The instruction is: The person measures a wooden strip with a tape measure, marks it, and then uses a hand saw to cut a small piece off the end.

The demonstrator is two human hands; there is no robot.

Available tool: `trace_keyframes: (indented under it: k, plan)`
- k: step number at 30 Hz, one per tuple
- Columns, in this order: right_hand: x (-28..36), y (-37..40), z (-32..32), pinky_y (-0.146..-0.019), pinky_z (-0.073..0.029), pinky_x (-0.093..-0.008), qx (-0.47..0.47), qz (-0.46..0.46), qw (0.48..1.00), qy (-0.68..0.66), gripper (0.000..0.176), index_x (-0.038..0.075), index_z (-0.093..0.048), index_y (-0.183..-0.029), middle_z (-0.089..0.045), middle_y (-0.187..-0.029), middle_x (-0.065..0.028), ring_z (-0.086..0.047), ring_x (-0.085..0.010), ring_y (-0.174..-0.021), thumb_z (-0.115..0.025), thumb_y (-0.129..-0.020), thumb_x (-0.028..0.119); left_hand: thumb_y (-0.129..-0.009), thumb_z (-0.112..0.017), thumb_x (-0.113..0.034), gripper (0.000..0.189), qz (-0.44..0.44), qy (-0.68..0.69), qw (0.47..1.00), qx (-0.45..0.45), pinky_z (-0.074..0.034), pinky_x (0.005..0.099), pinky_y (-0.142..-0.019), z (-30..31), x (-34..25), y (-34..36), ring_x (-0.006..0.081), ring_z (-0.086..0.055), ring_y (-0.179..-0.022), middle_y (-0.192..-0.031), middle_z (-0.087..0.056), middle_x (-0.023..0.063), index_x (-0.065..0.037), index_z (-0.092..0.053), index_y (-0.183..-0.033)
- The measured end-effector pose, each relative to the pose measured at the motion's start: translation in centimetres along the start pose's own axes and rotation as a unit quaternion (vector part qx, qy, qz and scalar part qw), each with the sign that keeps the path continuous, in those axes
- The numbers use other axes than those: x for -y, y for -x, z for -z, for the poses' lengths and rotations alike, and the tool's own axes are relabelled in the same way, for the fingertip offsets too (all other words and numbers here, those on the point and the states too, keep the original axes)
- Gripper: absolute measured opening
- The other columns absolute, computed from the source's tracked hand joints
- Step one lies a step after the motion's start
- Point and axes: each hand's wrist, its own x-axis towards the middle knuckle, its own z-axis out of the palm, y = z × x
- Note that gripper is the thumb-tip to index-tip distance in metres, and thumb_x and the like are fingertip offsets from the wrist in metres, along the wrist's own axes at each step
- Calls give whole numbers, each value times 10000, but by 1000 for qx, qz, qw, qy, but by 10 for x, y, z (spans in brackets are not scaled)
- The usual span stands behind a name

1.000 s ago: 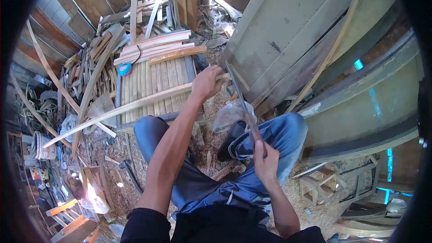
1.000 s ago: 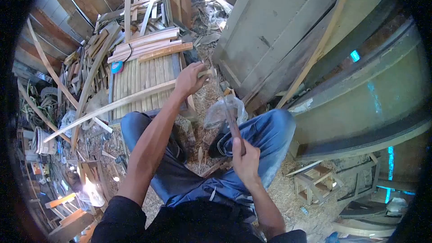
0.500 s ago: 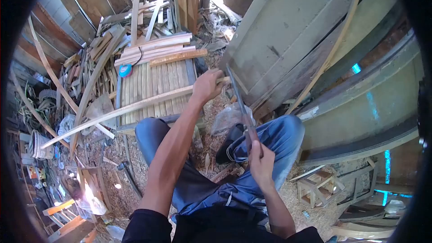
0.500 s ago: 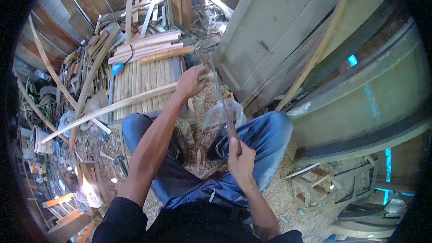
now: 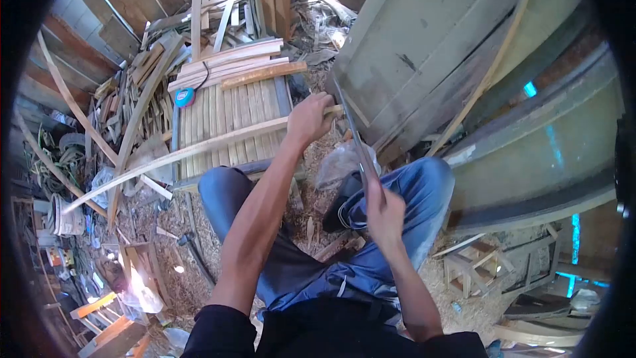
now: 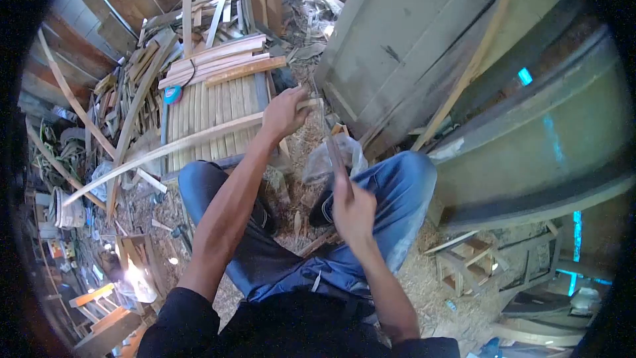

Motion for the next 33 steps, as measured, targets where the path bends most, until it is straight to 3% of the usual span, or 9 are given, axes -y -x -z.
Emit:
trace_keyframes:
  k: [1, 4, 5, 9, 11, 18, 27, 29, 33]
  plan:
    - [12, -29, -16, -517, -426, -386, -57, 18, 998, 9, 410, -46, -623, -794, -467, -551, -207, -513, -277, -474, -517, -948, 318, -761, -665, -150, 200, -15, 1, 1000, 5, -484, 417, -803, -1, 0, 0, 322, -593, -930, -895, -612, 119, -39, -594, -912]
    - [-7, -60, -41, -550, -437, -401, -96, 82, 992, -15, 394, -43, -634, -807, -505, -572, -215, -545, -309, -508, -526, -942, 311, -743, -662, -120, 207, -63, 2, 995, -71, -482, 422, -805, -2, 15, -6, 327, -592, -923, -896, -607, 126, -34, -593, -918]
    - [-13, -57, -38, -561, -435, -407, -88, 59, 994, -21, 390, -43, -641, -818, -534, -581, -210, -565, -325, -534, -528, -940, 309, -734, -663, -114, 226, -14, 6, 1000, -2, -481, 429, -805, -1, 11, -5, 333, -591, -920, -907, -607, 138, -29, -596, -932]
    - [-21, -60, -36, -551, -427, -408, -74, 79, 994, -35, 393, -46, -645, -831, -548, -584, -201, -567, -320, -534, -528, -940, 313, -760, -694, -173, 245, 3, 8, 1000, -29, -481, 432, -783, -4, 15, -7, 349, -596, -915, -920, -611, 131, -31, -599, -936]
    - [-16, -61, -37, -525, -398, -359, -68, 85, 993, -37, 401, -47, -655, -909, -459, -533, -138, -474, -180, -498, -512, -955, 324, -763, -692, -177, 237, 1, 14, 1000, -22, -480, 434, -771, -6, 19, -6, 353, -596, -903, -910, -609, 135, -27, -596, -919]
    - [-30, -52, -38, -538, -411, -403, -31, 44, 998, -41, 432, -57, -641, -832, -520, -558, -186, -537, -274, -499, -513, -951, 338, -771, -691, -188, 220, -8, 21, 1000, 7, -473, 440, -746, 1, 17, -8, 360, -593, -889, -872, -603, 142, -20, -595, -876]
    - [-47, -58, -42, -506, -383, -353, -18, 12, 995, -97, 457, -47, -624, -772, -480, -519, -81, -478, -168, -484, -505, -962, 351, -773, -688, -220, 255, 11, 28, 999, 22, -486, 450, -763, 3, 17, -11, 367, -606, -892, -908, -630, 152, -13, -608, -897]
    - [-50, -65, -43, -447, -337, -250, 10, -51, 972, -228, 489, 65, -482, -588, -427, -504, 15, -414, -82, -441, -483, -984, 352, -775, -689, -236, 253, 21, 37, 998, 39, -488, 445, -748, 6, 19, -15, 367, -614, -867, -890, -642, 152, -21, -623, -892]
    - [-31, -70, -36, -430, -331, -245, 37, -86, 944, -317, 472, 84, -468, -586, -402, -500, 20, -391, -71, -429, -495, -982, 338, -799, -684, -286, 255, 65, 78, 992, 78, -491, 428, -708, 9, 24, -22, 360, -635, -802, -819, -668, 154, -43, -662, -873]
